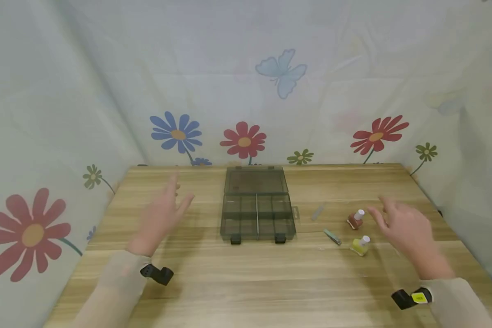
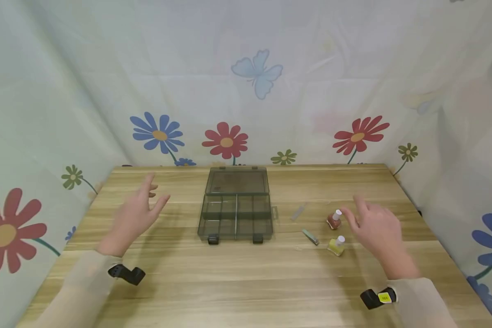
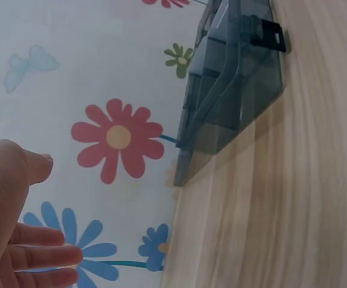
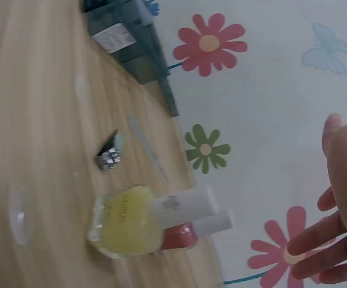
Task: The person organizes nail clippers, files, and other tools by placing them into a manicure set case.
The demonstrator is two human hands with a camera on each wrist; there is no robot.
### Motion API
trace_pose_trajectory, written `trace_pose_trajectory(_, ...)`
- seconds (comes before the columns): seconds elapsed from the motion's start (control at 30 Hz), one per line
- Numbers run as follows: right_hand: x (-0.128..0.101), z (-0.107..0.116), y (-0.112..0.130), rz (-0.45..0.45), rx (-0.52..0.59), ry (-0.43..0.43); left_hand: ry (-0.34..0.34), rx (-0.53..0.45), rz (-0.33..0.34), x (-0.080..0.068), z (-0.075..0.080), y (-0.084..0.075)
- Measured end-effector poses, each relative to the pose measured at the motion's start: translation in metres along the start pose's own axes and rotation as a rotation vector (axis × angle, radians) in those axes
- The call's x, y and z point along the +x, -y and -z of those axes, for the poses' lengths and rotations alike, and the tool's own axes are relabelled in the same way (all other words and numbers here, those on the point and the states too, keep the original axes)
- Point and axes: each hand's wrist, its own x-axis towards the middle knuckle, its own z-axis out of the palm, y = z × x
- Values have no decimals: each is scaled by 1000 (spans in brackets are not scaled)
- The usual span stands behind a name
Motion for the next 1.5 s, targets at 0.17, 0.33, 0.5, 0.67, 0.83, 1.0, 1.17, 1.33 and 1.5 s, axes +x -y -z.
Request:
trace_pose_trajectory(0.17, -11, -6, 4, -19, 26, 91, 126, -93, 64, -7, -12, -4)
trace_pose_trajectory(0.33, -20, -10, 6, -40, 82, 148, 163, -178, 66, -15, -25, -6)
trace_pose_trajectory(0.5, -29, -15, 12, -60, 135, 205, 195, -271, 66, -21, -37, -9)
trace_pose_trajectory(0.67, -36, -23, 15, -92, 243, 273, 236, -422, 102, -25, -48, -13)
trace_pose_trajectory(0.83, -43, -34, 13, -86, 350, 247, 277, -595, 197, -28, -62, -14)
trace_pose_trajectory(1.0, -48, -45, 12, -44, 433, 156, 342, -857, 312, -30, -72, -17)
trace_pose_trajectory(1.17, -49, -54, 12, 5, 464, 72, 394, -1044, 383, -28, -69, -24)
trace_pose_trajectory(1.33, -51, -63, 10, 78, 493, -4, 417, -1074, 391, -24, -65, -30)
trace_pose_trajectory(1.5, -52, -71, 9, 85, 513, -10, 438, -1075, 408, -23, -84, -21)
